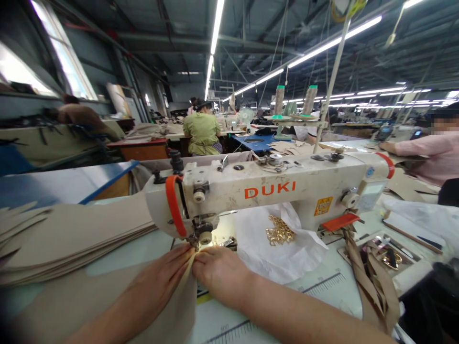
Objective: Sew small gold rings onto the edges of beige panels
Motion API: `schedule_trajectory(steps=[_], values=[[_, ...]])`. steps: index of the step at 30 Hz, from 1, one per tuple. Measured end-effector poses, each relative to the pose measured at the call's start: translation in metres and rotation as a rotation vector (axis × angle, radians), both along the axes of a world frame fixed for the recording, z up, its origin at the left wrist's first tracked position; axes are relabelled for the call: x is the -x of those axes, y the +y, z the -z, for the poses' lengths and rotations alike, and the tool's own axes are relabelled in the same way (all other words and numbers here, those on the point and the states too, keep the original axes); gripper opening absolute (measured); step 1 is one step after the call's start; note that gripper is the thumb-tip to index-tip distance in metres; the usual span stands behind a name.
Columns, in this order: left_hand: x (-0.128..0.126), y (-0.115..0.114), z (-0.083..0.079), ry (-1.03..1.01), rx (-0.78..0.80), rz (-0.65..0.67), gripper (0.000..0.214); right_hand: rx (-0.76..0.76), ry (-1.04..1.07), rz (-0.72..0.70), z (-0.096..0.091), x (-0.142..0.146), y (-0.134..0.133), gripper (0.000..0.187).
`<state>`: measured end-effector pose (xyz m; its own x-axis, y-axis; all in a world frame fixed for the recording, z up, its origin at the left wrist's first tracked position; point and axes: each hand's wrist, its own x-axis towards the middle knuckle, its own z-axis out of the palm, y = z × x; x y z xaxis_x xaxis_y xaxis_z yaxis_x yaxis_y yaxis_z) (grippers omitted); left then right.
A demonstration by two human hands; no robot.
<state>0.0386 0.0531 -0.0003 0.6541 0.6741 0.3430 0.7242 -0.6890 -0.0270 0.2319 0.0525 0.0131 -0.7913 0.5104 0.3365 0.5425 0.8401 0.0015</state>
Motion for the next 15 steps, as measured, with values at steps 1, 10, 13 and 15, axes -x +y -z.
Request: schedule_trajectory(steps=[1, 10, 13, 15], values=[[0.000, 0.000, 0.000, -0.020, 0.012, -0.002, 0.044, 0.005, 0.001, 0.000, 0.000, 0.000, 0.000, 0.009], [0.019, -0.047, 0.009, -0.042, -0.004, -0.031, 0.042, -0.008, 0.055, -0.206, 0.007, 0.002, -0.023, 0.015], [0.019, -0.066, 0.001, 0.002, 0.007, -0.107, 0.040, -0.022, 0.072, -0.240, 0.009, 0.005, -0.030, 0.014], [0.018, -0.074, -0.007, -0.002, -0.003, -0.178, 0.040, -0.025, 0.080, -0.243, 0.008, 0.005, -0.032, 0.013]])
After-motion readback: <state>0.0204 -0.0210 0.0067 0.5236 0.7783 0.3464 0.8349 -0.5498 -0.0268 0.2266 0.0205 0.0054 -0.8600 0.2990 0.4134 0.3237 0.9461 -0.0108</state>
